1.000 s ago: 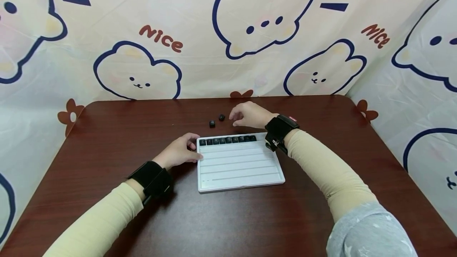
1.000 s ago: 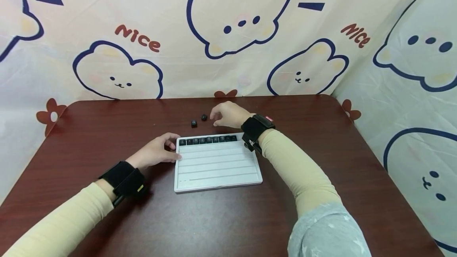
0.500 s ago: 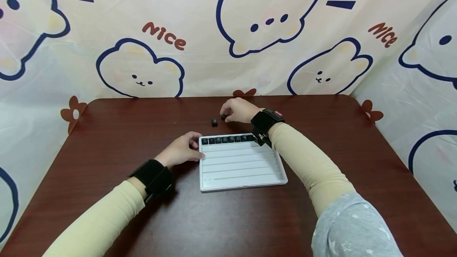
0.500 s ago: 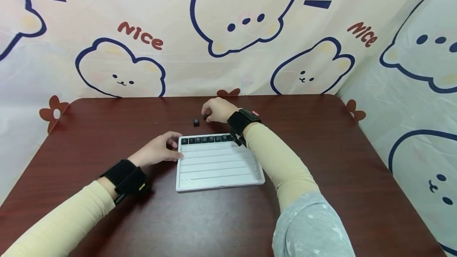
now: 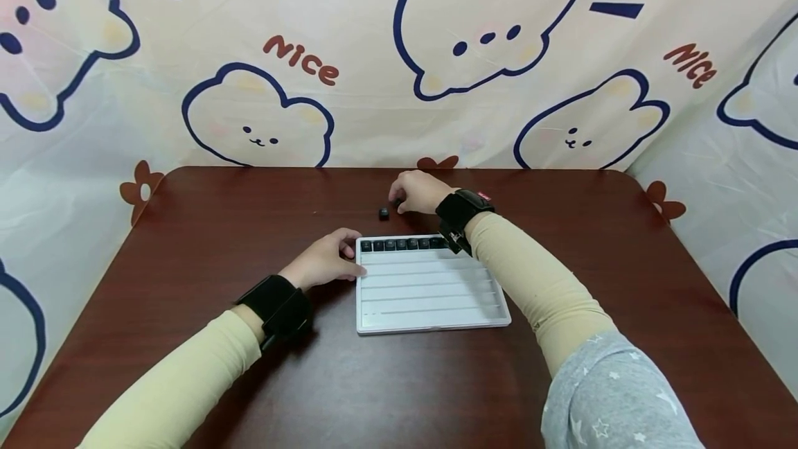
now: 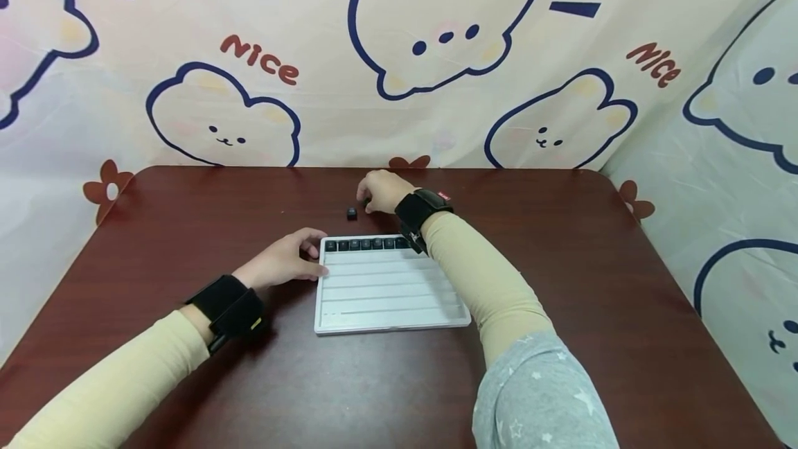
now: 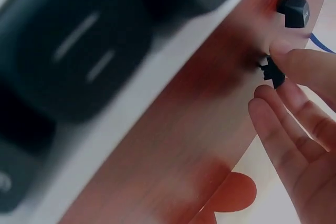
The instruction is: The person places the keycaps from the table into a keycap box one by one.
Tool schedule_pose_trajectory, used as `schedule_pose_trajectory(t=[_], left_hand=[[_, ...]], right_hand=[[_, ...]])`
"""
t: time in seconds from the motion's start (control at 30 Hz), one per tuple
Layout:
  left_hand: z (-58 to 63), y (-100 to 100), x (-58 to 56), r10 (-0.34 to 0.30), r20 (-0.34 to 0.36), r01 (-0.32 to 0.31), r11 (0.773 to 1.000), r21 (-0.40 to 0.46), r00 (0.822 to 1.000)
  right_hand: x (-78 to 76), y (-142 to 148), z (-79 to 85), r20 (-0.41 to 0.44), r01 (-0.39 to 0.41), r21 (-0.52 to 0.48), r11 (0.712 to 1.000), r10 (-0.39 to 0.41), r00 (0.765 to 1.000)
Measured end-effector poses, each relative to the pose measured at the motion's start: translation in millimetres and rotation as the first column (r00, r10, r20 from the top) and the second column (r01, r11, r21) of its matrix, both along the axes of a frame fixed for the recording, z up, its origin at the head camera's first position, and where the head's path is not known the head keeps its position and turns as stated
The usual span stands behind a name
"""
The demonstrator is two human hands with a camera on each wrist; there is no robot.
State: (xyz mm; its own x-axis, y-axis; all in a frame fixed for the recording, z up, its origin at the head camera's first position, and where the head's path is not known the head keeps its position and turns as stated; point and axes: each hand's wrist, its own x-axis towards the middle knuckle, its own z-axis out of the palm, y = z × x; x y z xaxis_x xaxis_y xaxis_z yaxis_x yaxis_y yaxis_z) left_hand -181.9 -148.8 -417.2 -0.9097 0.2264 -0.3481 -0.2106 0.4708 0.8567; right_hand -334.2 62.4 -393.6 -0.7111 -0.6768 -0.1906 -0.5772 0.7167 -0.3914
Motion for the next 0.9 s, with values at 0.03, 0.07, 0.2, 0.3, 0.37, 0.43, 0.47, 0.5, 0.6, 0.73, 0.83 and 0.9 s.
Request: schedule_pose_trajectory(t=[0.03,0.07,0.2,0.3,0.37,0.43,0.47,0.5,0.6,0.73,0.83,0.9], left_hand=[[0.1,0.4,-0.3,0.001,0.002,-0.001,1.000,0.000,1.000],[0.2,0.6,-0.6,0.004,0.005,-0.004,1.000,0.002,1.000],[-0.6,0.7,-0.9,0.001,-0.001,-0.001,1.000,-0.003,1.000],[0.1,1.0,-0.4,0.000,-0.006,0.000,1.000,-0.011,1.000],[0.3,1.1,-0.1,0.000,-0.008,0.000,1.000,-0.013,1.000],[1.0,1.1,0.4,0.000,-0.010,0.000,1.000,-0.014,1.000],[1.2,1.2,0.6,-0.002,-0.012,0.002,1.000,-0.011,1.000],[1.0,1.2,0.6,-0.002,-0.013,0.002,1.000,-0.008,1.000],[0.1,1.2,0.5,-0.004,-0.014,0.003,1.000,-0.007,1.000],[0.0,2.0,0.9,0.008,-0.006,-0.008,1.000,-0.004,1.000],[1.1,2.3,1.5,0.013,-0.003,-0.013,1.000,-0.003,1.000],[1.6,2.0,1.9,0.010,-0.005,-0.010,1.000,-0.004,1.000]], right_hand=[[-0.3,-0.6,-0.4,0.000,0.001,0.006,1.000,-0.001,1.000],[-0.6,-1.0,-0.9,0.002,0.004,0.013,1.000,-0.004,1.000],[0.1,-2.0,-1.7,0.005,0.011,0.028,1.000,-0.011,1.000],[1.5,-0.9,-1.6,0.005,0.014,0.028,1.000,-0.014,1.000],[2.4,-0.7,-1.0,0.007,0.017,0.028,0.999,-0.017,1.000],[3.1,-1.0,-0.2,0.010,0.020,0.030,0.999,-0.021,1.000],[3.2,-1.2,0.2,0.010,0.022,0.033,0.999,-0.023,1.000],[3.4,-1.5,0.4,0.009,0.024,0.035,0.999,-0.024,1.000],[4.0,-1.7,0.7,0.009,0.034,0.035,0.999,-0.034,0.999],[5.0,-0.5,0.4,0.008,0.045,0.034,0.998,-0.046,0.999],[6.7,1.4,1.5,0.007,0.051,0.032,0.998,-0.052,0.999],[7.8,2.6,2.3,0.005,0.051,0.028,0.998,-0.051,0.999]])
